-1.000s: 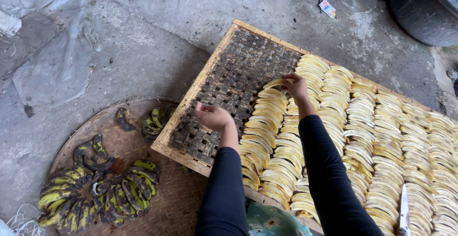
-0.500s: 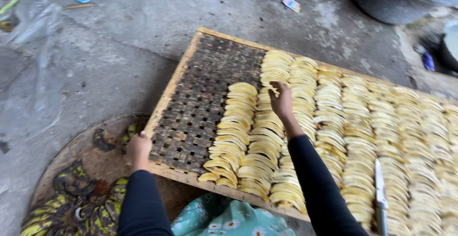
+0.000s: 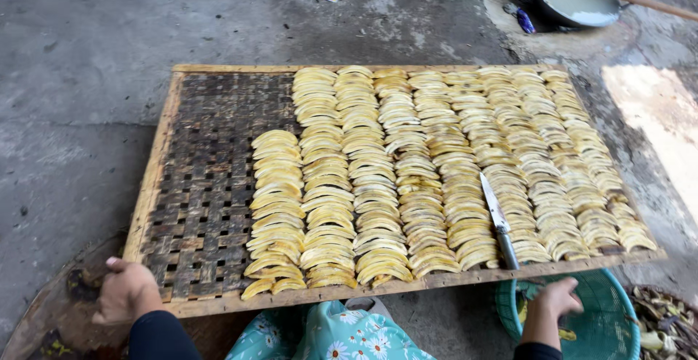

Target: The person sits on the ground and slices peeled bananas with a knife, then arranges the slices in rows on a woven bamboo drying tray. They take whole bananas from a pile, peel and cut them, and place the slices alongside the already arranged pieces, discarding peels onto a nearby tray.

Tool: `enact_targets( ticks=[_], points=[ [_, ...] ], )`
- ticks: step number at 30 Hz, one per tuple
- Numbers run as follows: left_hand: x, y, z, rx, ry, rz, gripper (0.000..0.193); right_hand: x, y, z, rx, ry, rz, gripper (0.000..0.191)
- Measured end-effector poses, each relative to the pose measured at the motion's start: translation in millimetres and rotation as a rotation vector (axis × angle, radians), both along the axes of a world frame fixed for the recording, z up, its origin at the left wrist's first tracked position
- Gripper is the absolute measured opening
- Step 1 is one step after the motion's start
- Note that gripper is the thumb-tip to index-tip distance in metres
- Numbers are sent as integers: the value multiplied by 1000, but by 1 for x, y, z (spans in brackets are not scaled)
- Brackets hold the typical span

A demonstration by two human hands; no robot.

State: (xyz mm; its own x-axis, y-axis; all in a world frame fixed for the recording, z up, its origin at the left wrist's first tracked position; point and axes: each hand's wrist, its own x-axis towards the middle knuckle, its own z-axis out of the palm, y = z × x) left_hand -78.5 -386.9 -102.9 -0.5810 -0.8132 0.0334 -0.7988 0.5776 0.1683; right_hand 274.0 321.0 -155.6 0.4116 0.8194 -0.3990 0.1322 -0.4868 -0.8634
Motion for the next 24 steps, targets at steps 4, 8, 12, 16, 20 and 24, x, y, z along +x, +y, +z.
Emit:
enact_targets(
  ticks=[4, 8, 12, 16, 20, 24],
  points=[
    [7, -12, -7, -71, 106, -16, 78, -41, 9, -7, 96, 384, 4, 62],
    [6, -12, -11, -101, 119, 5, 78, -60, 8, -1, 130, 187, -180, 54],
    [6, -1, -13, -10, 137, 11, 76, -62, 11, 17, 131, 275, -218, 51],
    [0, 18, -19, 36, 121, -18, 72, -54, 22, 34, 127, 249, -252, 50],
    [-9, 33, -29, 61, 4, -27, 76, -40, 28, 37, 148, 131, -278, 50],
    [-4, 63, -36, 179, -85, -78, 77, -18, 44, 43, 147, 149, -276, 51]
  ],
)
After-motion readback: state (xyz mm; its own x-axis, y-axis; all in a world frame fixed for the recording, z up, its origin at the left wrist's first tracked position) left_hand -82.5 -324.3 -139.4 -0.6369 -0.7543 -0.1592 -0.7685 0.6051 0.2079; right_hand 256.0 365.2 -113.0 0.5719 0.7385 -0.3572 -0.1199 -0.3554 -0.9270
